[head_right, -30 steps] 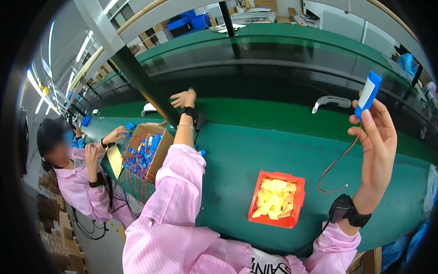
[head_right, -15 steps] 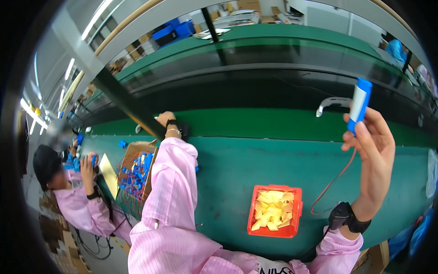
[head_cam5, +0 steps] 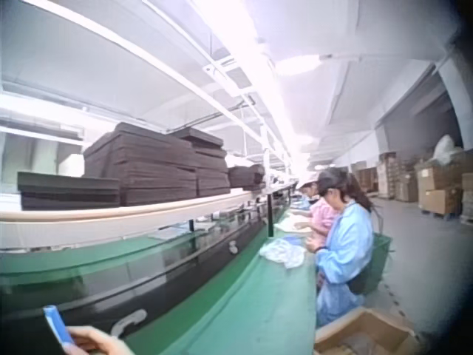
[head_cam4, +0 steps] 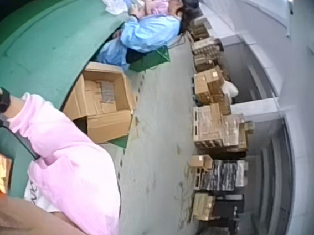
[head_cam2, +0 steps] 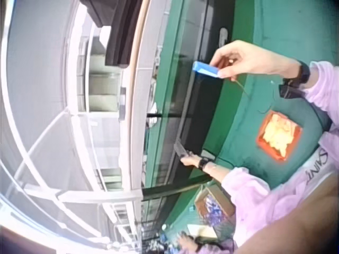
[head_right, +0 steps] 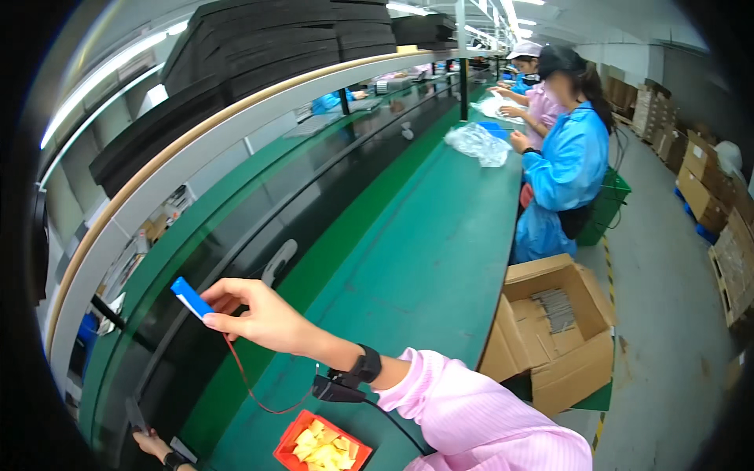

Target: Assembling electronic batteries into plastic housings on a production line.

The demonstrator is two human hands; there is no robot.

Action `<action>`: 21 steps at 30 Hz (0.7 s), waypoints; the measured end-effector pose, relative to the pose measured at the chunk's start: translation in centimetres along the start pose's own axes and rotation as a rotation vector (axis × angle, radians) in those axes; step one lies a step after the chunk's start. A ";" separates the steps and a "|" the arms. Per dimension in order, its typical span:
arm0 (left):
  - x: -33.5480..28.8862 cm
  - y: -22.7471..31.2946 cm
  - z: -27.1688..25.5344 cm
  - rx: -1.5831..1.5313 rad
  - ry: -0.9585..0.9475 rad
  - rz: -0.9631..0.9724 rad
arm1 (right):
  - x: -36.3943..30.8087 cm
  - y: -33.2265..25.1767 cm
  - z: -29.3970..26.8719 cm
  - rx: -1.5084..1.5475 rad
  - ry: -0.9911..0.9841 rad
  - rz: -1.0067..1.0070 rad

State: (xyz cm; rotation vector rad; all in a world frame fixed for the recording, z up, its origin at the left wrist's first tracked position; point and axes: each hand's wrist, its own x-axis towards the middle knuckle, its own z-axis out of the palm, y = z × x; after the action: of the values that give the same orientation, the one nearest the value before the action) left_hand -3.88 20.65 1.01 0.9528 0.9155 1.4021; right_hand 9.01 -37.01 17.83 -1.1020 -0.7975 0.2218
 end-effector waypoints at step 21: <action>-16.1 1.0 5.0 0.501 -0.642 0.022 | -0.9 1.2 3.1 -0.056 -0.047 0.016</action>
State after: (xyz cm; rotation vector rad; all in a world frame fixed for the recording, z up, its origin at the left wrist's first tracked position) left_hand 0.74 4.52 3.19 1.6695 0.7637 0.7915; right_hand 6.53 -34.69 17.05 -1.1597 -0.8415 0.2414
